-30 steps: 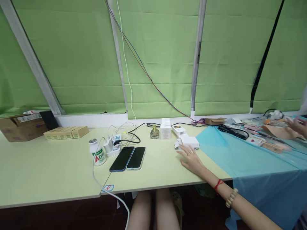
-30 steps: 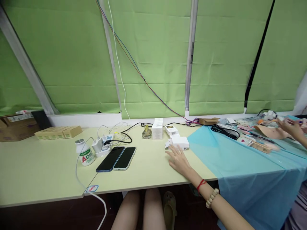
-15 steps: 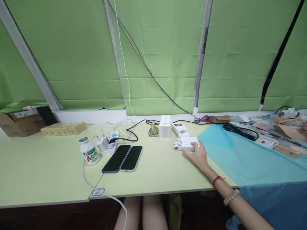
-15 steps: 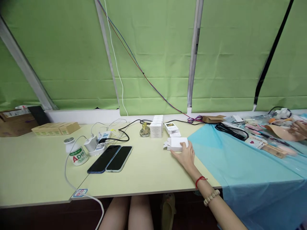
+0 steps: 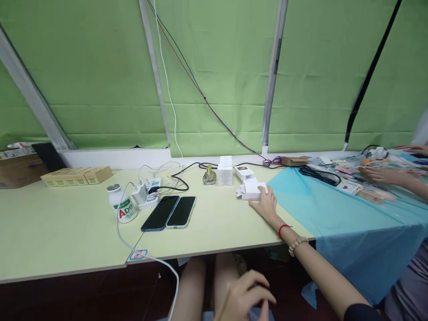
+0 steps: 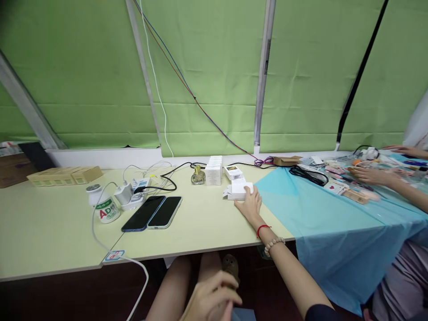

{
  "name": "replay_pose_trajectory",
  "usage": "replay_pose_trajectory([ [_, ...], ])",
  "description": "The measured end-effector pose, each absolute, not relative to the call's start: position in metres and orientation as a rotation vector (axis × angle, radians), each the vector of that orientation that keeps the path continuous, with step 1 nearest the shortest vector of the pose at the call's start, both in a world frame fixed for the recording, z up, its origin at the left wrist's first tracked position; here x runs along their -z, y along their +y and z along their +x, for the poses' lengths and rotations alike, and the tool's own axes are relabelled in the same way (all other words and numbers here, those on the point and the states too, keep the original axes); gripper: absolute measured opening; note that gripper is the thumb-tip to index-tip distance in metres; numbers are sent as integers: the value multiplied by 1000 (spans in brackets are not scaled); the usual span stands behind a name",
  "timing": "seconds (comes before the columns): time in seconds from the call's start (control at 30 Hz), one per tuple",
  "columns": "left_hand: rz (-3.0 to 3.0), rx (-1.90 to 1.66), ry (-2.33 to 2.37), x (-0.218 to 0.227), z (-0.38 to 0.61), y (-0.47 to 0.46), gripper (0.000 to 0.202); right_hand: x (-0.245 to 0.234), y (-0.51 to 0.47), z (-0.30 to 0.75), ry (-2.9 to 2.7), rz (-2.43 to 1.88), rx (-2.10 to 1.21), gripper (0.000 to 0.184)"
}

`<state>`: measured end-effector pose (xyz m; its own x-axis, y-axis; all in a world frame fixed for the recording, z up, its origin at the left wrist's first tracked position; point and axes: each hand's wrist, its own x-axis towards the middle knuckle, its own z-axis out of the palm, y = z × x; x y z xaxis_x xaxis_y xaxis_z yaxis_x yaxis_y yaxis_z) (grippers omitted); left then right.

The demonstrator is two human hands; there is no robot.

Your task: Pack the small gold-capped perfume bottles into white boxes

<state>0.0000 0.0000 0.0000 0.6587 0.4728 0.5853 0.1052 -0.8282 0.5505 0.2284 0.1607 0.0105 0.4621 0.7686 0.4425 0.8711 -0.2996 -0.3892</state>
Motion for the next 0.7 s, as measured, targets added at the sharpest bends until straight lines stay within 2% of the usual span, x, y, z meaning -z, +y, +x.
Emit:
replay_pose_trajectory([
  [0.07, 2475, -1193, 396, -10, 6, 33, 21, -12, 161, 227, -1474, -2155, 220, 64],
  [0.17, 2501, -1229, 526, -22, 13, 89, 23, -15, 161, 226, -1616, -2211, 277, 46],
  [0.27, 2086, -1218, 772, -22, 11, 140, 23, -20, 161, 226, -1735, -2282, 450, 38],
  [0.33, 1580, -1257, 842, -17, 7, 162, 21, -24, 160, 228, -1816, -2311, 538, 36],
  [0.4, 1386, -1266, 881, -10, 2, 172, 34, -29, 157, 231, -1884, -2304, 584, 35],
  [0.47, 1319, -1250, 865, -5, -2, 174, 37, -36, 153, 233, -1921, -2280, 581, 37],
  [0.57, 1290, -1218, 799, -3, -2, 173, 40, -48, 147, 229, -1750, -2177, 509, 36],
  [0.7, 1237, -1229, 761, -4, 2, 176, 59, -55, 148, 195, -1187, -1628, 178, 39],
])
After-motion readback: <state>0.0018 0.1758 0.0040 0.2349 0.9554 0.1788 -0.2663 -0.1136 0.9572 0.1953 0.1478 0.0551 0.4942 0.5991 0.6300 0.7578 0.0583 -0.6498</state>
